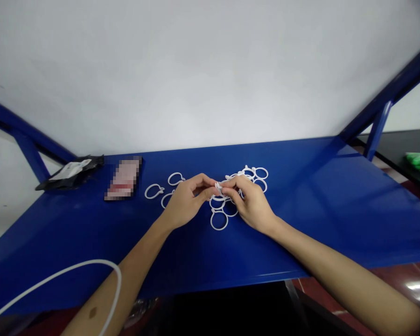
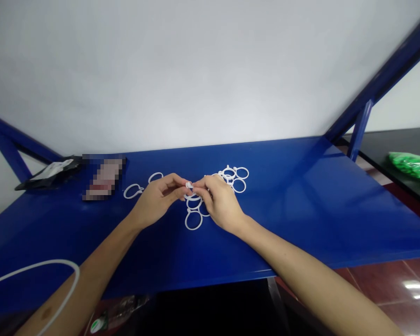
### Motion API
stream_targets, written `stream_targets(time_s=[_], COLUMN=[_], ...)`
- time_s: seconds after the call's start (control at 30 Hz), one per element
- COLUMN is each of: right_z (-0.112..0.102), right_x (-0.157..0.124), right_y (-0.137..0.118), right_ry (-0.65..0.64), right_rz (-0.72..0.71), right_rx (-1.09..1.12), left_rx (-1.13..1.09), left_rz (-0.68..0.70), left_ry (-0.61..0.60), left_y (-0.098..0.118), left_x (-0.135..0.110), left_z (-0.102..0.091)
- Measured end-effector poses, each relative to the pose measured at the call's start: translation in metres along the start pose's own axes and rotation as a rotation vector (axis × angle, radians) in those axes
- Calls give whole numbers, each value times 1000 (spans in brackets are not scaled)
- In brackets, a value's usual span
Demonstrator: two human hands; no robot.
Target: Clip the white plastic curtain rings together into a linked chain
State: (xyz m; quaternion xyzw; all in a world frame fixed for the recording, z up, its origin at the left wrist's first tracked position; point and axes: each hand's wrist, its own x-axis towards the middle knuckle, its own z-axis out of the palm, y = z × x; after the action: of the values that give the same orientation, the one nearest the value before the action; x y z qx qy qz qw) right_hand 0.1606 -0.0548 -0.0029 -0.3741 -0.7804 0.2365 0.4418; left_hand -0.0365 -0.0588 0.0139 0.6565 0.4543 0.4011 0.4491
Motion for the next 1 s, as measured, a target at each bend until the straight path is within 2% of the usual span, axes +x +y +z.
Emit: stream_targets(time_s=[0.23,0.37,0.53,0.67,0.77,0.9,1.0], right_z=[-5,-8,-11,-16,-22,-28,-27], right_x=[-2,-2,0,5,10,15,16], right_y=[4,1,1,6,13,28,38], right_ry=[1,-6,-8,15,67,124,127], right_rz=[-113,-205,-245,-259,-238,-168,-127], right_rx=[-92,-145,-201,-247,-332,-445,-523], left_rx=[338,455,553,672,932,1254,1373], left_rz=[251,427,535,564,446,76,-86], left_ry=[168,233,240,184,187,238,207], left_y=[-4,-4,-5,-5,-7,-11,-17], left_x=[-6,-8,-6,0,6,9,9], left_z=[14,20,22,11,-5,-25,-32])
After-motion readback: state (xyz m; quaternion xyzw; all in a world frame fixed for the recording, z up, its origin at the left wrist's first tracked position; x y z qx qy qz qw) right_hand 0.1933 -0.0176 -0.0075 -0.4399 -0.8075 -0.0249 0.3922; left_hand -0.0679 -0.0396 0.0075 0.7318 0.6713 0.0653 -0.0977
